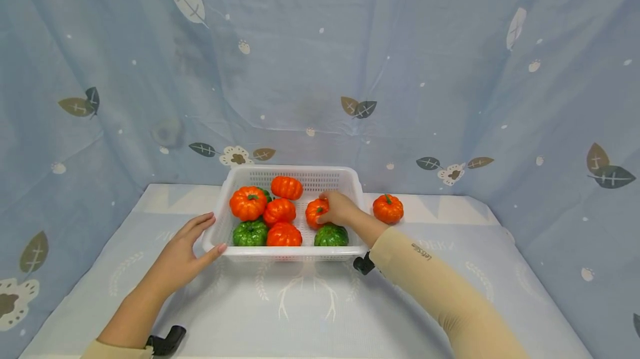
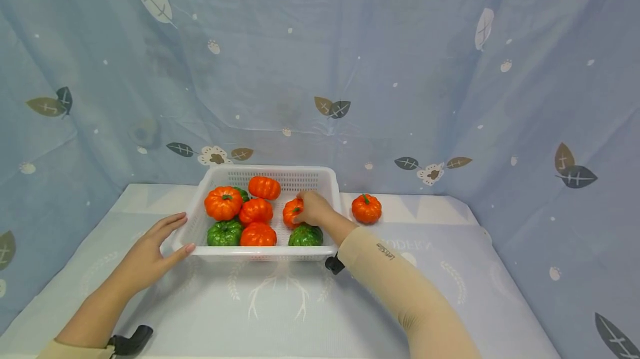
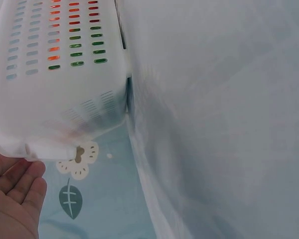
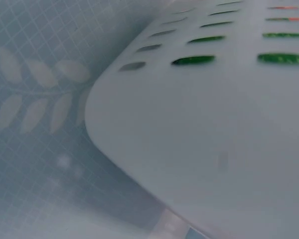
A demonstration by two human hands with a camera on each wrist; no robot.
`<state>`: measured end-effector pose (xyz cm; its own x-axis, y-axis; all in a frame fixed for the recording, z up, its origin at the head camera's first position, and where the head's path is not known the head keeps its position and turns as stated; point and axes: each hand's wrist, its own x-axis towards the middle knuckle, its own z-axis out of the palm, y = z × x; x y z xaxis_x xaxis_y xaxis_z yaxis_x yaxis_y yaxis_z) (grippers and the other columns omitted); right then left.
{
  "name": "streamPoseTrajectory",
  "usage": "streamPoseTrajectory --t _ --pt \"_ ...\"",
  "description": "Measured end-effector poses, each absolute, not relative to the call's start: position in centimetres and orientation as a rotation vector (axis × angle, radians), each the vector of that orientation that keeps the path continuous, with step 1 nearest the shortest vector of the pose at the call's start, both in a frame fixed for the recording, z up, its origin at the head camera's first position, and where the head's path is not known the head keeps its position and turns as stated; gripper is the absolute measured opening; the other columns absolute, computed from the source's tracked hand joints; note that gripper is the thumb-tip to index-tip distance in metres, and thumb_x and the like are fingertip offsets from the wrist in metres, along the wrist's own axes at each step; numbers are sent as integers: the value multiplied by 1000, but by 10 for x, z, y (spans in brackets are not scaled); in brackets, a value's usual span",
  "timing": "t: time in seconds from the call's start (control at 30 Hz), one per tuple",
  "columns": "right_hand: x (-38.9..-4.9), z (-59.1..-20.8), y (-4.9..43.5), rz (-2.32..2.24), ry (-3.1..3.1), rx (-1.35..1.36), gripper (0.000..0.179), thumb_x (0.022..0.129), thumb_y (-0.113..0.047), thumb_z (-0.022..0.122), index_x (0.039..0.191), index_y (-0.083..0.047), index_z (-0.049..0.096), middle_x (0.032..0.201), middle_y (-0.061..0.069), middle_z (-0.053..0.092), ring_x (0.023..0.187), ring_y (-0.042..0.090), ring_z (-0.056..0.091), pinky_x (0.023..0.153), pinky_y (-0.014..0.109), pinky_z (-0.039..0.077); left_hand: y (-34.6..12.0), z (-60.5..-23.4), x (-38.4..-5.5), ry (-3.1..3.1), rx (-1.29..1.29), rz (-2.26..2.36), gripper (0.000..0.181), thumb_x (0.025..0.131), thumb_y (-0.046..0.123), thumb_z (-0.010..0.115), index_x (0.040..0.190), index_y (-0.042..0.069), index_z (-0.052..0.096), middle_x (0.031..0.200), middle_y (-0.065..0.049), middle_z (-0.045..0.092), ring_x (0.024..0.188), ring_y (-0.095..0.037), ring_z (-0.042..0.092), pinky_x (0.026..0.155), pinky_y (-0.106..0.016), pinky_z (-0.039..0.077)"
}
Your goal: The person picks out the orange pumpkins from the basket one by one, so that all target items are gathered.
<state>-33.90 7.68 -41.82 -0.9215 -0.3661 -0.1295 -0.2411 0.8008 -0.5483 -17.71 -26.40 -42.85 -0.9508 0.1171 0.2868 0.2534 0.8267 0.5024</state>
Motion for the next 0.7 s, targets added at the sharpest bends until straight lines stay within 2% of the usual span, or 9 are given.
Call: streamPoseTrajectory --t 0.4,0.7 --pt "-338 -412 82 -981 2761 -491 70 81 -24 86 141 -4 56 136 13 59 119 28 56 106 43 46 -265 -433 -179 -2754 -292 -813 80 91 48 70 146 -4 45 155 -18 38 135 -46 41 103 -69 37" --pt "-321 -382 99 -1039 2760 -498 71 79 -34 87 140 -13 58 132 9 61 117 28 58 99 44 51 -266 -433 -180 -2753 -286 -812 80 91 49 70 147 -3 45 155 -18 38 136 -46 41 103 -69 36"
